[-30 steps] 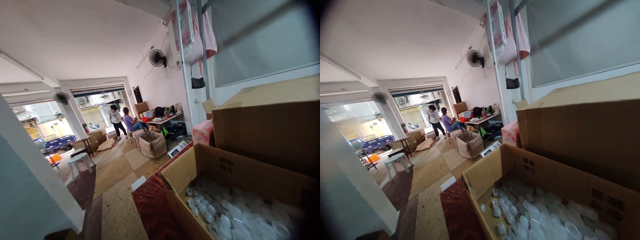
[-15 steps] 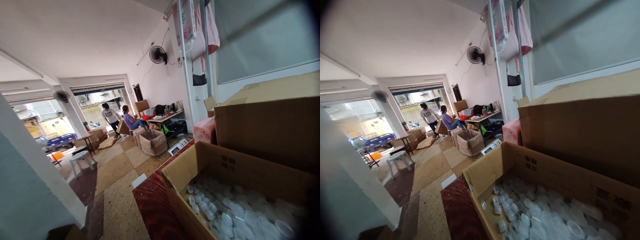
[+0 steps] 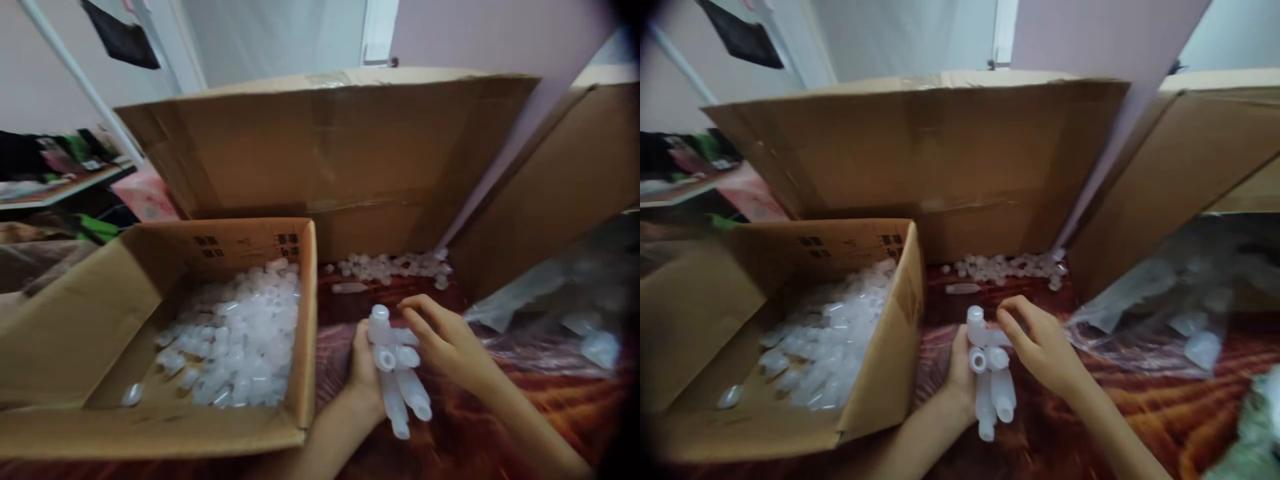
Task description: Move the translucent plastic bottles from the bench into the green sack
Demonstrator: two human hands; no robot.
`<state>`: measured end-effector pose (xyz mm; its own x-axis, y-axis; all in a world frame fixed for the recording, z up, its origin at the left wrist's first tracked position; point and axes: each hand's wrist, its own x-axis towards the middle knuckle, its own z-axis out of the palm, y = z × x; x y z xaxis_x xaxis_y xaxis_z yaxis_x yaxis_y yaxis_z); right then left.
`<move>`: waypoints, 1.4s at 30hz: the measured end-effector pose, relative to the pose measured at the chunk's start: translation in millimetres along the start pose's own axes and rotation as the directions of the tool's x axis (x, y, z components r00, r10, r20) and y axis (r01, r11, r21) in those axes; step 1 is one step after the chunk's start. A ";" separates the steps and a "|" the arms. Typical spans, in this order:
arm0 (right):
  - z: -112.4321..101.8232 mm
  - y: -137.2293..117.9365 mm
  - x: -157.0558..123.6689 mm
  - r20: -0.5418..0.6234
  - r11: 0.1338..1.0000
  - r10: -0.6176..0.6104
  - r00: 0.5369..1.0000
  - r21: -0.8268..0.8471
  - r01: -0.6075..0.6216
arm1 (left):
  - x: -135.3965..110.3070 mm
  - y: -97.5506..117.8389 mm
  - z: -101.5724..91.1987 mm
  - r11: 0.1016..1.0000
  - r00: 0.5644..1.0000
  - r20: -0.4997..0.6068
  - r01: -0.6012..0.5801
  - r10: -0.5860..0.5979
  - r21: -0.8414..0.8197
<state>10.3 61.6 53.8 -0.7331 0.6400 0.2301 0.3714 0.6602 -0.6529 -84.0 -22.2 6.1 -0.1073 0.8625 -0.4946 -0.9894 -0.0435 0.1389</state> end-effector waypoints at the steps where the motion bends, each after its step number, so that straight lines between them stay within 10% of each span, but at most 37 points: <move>1: -6.2 0.3 -1.9 0.048 1.000 -0.015 0.999 -0.011 0.016 | -0.8 0.8 1.0 1.000 1.000 0.003 0.019 -0.019 0.001; 6: -22.1 -0.4 -10.8 0.285 0.983 -0.097 0.954 -0.122 0.136 | -4.2 10.4 3.6 0.999 1.000 -0.012 0.017 -0.017 0.049; 20: 10.3 -6.4 -13.1 0.074 0.999 0.009 0.997 0.053 -0.013 | -5.6 7.5 7.8 0.972 0.964 -0.146 -0.205 0.221 0.116; 25: 18.2 -9.0 -22.0 0.041 0.711 0.410 0.911 0.612 -0.348 | -4.6 7.8 5.1 0.961 0.955 -0.156 -0.227 0.251 0.155; 30: 13.0 -9.1 -50.9 0.072 0.583 0.495 0.866 0.712 -0.392 | -6.8 8.0 5.5 0.950 0.947 -0.171 -0.237 0.272 0.204; 35: 10.7 -8.0 -90.5 -0.088 0.787 0.456 0.886 0.504 -0.355 | -8.4 6.4 5.3 0.940 0.943 -0.172 -0.240 0.286 0.243; 42: 34.6 -31.3 -103.5 -0.506 0.995 -0.019 0.862 -0.094 -0.034 | -7.4 2.0 1.6 0.890 0.920 -0.134 -0.307 0.368 0.336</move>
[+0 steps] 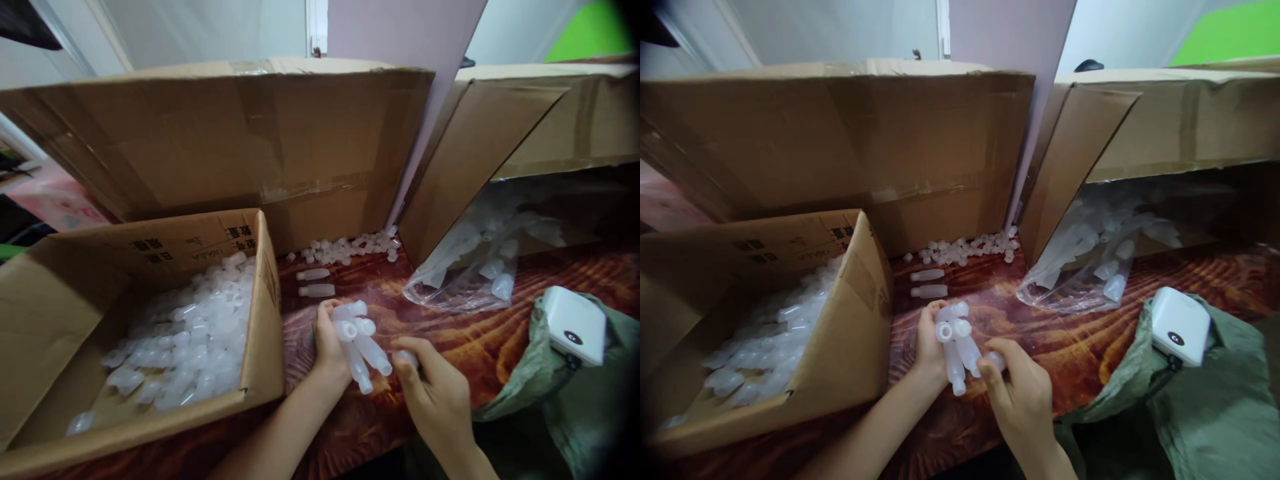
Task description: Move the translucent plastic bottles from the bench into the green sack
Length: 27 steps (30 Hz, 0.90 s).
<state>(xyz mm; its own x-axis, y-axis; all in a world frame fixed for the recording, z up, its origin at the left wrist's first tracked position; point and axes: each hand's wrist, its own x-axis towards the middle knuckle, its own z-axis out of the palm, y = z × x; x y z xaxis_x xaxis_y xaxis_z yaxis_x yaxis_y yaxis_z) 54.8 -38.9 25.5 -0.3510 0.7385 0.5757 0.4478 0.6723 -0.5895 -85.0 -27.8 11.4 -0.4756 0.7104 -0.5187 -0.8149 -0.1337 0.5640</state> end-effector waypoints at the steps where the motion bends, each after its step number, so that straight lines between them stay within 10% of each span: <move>1: 3.0 -3.6 -1.3 -0.009 0.999 -0.036 0.999 -0.019 0.035 | 0.2 -1.0 -0.4 1.000 1.000 -0.003 -0.019 0.019 0.016; 27: 25.0 -4.8 -48.6 0.008 0.993 -0.007 1.000 -0.119 0.008 | 5.4 -1.6 -12.4 0.742 0.858 0.085 -0.485 0.507 0.463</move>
<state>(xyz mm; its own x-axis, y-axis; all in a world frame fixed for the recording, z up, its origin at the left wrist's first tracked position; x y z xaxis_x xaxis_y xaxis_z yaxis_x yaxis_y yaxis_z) 49.2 -76.8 -13.8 -0.3604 0.7342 0.5755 0.5396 0.6673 -0.5134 -90.3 -32.3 -0.2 -0.7931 0.6000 -0.1043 -0.2207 -0.1234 0.9675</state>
